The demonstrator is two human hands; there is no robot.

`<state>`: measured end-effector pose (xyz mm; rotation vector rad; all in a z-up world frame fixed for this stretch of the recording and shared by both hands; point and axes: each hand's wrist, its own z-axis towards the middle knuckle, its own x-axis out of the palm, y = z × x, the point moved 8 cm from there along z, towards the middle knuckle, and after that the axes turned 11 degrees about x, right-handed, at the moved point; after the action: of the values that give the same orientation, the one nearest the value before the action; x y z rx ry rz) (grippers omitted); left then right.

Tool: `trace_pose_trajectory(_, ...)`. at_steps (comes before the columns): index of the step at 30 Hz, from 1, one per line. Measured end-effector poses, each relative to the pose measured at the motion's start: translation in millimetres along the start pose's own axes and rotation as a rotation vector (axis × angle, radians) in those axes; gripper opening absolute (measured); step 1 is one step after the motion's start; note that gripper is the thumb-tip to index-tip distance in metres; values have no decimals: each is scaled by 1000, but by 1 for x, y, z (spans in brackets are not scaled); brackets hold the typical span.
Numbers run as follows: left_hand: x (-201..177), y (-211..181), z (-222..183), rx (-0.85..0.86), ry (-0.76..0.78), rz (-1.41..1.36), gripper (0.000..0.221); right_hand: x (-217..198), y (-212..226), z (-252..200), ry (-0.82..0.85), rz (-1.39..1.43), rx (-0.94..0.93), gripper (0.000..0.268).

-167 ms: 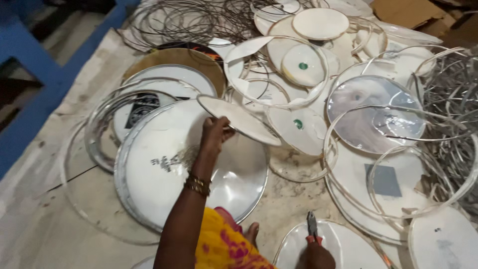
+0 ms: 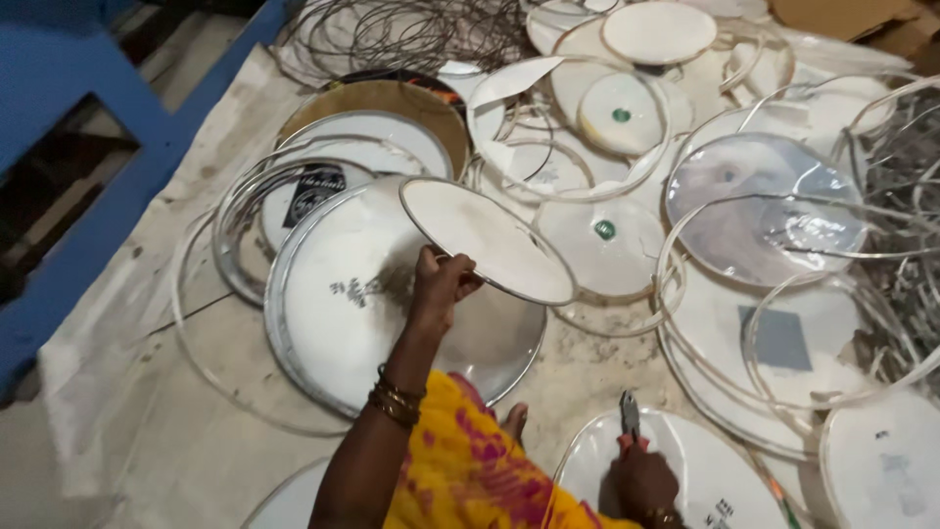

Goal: The person uses pliers to cut and remove metal rings and mesh from drum heads, then uses a thin tool to press a new white cord into the rim of a drum component while sitting on the floor.

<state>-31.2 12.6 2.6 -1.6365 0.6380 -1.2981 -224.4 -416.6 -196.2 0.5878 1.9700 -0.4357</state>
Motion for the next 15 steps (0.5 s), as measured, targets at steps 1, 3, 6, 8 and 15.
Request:
trace_pose_trajectory(1,-5,-4,-17,14,-5,-37,38,1,-2,1,-32,0,-14,41)
trace_pose_trajectory(3,-14,-14,-47,25,-10,-105,38,-1,-2,-5,-46,8,-10,43)
trace_pose_trajectory(6,-25,-30,-85,12,-25,-183,39,-19,0,-14,-7,44,52,51)
trace_pose_trajectory(8,-28,-41,-107,-15,-45,-215,42,-25,-2,-10,9,95,117,54)
trace_pose_trajectory(15,-15,-66,-149,48,-22,-291,47,-16,-9,26,171,593,-93,48)
